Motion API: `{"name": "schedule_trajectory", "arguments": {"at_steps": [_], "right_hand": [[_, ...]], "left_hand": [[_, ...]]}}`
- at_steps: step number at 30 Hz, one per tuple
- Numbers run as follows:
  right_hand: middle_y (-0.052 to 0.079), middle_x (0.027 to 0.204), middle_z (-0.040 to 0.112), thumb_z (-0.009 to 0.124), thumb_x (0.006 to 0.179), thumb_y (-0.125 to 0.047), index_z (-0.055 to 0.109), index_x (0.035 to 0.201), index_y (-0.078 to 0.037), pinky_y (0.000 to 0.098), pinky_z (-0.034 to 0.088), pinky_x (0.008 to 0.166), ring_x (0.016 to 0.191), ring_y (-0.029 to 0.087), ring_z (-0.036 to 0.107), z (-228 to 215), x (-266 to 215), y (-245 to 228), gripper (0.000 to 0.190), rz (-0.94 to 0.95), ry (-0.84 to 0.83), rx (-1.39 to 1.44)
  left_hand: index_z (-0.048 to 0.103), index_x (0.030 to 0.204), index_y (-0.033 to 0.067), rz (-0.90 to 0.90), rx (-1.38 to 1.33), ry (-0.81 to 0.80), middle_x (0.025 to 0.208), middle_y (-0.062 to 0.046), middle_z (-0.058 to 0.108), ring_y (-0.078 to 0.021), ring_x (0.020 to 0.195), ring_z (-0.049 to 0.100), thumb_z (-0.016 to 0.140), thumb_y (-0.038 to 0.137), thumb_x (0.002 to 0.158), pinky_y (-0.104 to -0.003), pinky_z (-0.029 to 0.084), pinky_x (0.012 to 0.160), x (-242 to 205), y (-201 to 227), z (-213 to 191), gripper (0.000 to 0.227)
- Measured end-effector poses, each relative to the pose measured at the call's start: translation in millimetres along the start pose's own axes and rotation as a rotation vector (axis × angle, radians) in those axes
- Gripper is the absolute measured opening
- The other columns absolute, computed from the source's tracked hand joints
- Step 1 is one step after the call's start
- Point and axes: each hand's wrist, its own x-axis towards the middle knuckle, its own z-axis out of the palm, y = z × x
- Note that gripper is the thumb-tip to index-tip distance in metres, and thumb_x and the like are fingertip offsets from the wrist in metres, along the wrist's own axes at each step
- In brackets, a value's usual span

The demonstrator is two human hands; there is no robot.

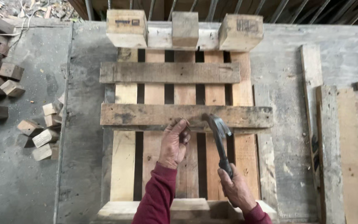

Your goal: The person assembles a wooden pallet by placing planks onto a base frame and securing them with nails. They use a hammer to drive nails into the wood, repeatedly picking up nails from a container and positioning planks to build the structure.

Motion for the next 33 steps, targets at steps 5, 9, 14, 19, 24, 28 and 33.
{"name": "schedule_trajectory", "arguments": {"at_steps": [5, 9, 14, 19, 24, 28, 33], "right_hand": [[0.001, 0.058, 0.053, 0.062, 0.093, -0.038, 0.059, 0.110, -0.003, 0.0329, 0.044, 0.036, 0.040, 0.014, 0.048, -21.8, -7.0, -5.1, 0.039, 0.102, -0.013, 0.024], [-0.001, 0.061, 0.053, 0.064, 0.092, -0.034, 0.061, 0.116, -0.004, 0.0289, 0.042, 0.041, 0.047, 0.009, 0.049, -25.7, -14.9, -13.2, 0.039, -0.084, 0.028, 0.020], [0.000, 0.061, 0.053, 0.063, 0.096, -0.034, 0.061, 0.111, -0.001, 0.0292, 0.043, 0.044, 0.049, 0.010, 0.050, -17.5, -15.5, -19.9, 0.036, -0.106, -0.049, -0.038], [-0.002, 0.061, 0.051, 0.061, 0.096, -0.036, 0.062, 0.113, -0.007, 0.0301, 0.041, 0.044, 0.050, 0.009, 0.049, -18.3, -4.9, -35.1, 0.034, 0.115, -0.023, -0.303], [-0.002, 0.058, 0.053, 0.063, 0.093, -0.035, 0.063, 0.117, -0.008, 0.0296, 0.042, 0.043, 0.047, 0.009, 0.050, -23.8, -13.0, -20.4, 0.036, -0.112, 0.088, -0.126], [-0.004, 0.070, 0.046, 0.067, 0.103, -0.031, 0.056, 0.108, 0.001, 0.0271, 0.041, 0.045, 0.057, 0.007, 0.045, -24.4, -11.6, 4.2, 0.034, -0.411, -0.058, 0.113], [-0.001, 0.058, 0.050, 0.064, 0.093, -0.035, 0.063, 0.114, -0.007, 0.0291, 0.038, 0.041, 0.047, 0.010, 0.046, -23.7, 12.4, 1.7, 0.035, 0.066, 0.036, -0.083]], "left_hand": [[0.078, 0.105, 0.0039, 0.281, 0.810, 0.028, 0.095, -0.009, 0.079, -0.0144, 0.080, 0.073, 0.075, 0.007, 0.093, -0.027, 0.062, 0.071, 20.1, -2.0, 12.2, 0.013], [0.077, 0.111, 0.0037, 0.424, 0.915, -0.123, 0.102, -0.006, 0.078, -0.0111, 0.089, 0.073, 0.071, 0.010, 0.096, -0.026, 0.063, 0.079, 44.4, 1.1, 27.2, 0.017], [0.076, 0.106, 0.0040, 0.469, 0.981, -0.043, 0.098, -0.006, 0.075, -0.0128, 0.085, 0.070, 0.073, 0.010, 0.096, -0.027, 0.062, 0.074, 31.2, 3.4, 22.4, 0.012], [0.075, 0.104, 0.0046, 0.193, 0.707, -0.016, 0.102, -0.011, 0.079, -0.0135, 0.076, 0.061, 0.071, 0.016, 0.102, -0.025, 0.047, 0.065, 34.3, 28.9, 23.0, 0.012], [0.067, 0.104, 0.0117, 0.102, 0.868, 0.020, 0.096, -0.006, 0.078, -0.0097, 0.086, 0.076, 0.072, 0.015, 0.089, -0.025, 0.063, 0.078, 40.3, 34.1, 42.1, 0.016], [0.078, 0.099, 0.0054, 0.159, 1.166, 0.052, 0.088, -0.010, 0.078, -0.0124, 0.072, 0.068, 0.074, 0.017, 0.093, -0.027, 0.058, 0.066, 27.4, 22.8, 48.6, 0.014], [0.080, 0.101, 0.0091, 0.517, 1.436, -0.071, 0.088, -0.005, 0.077, -0.0075, 0.066, 0.068, 0.076, 0.023, 0.093, -0.026, 0.056, 0.054, 41.8, 17.1, 40.7, 0.017]]}}
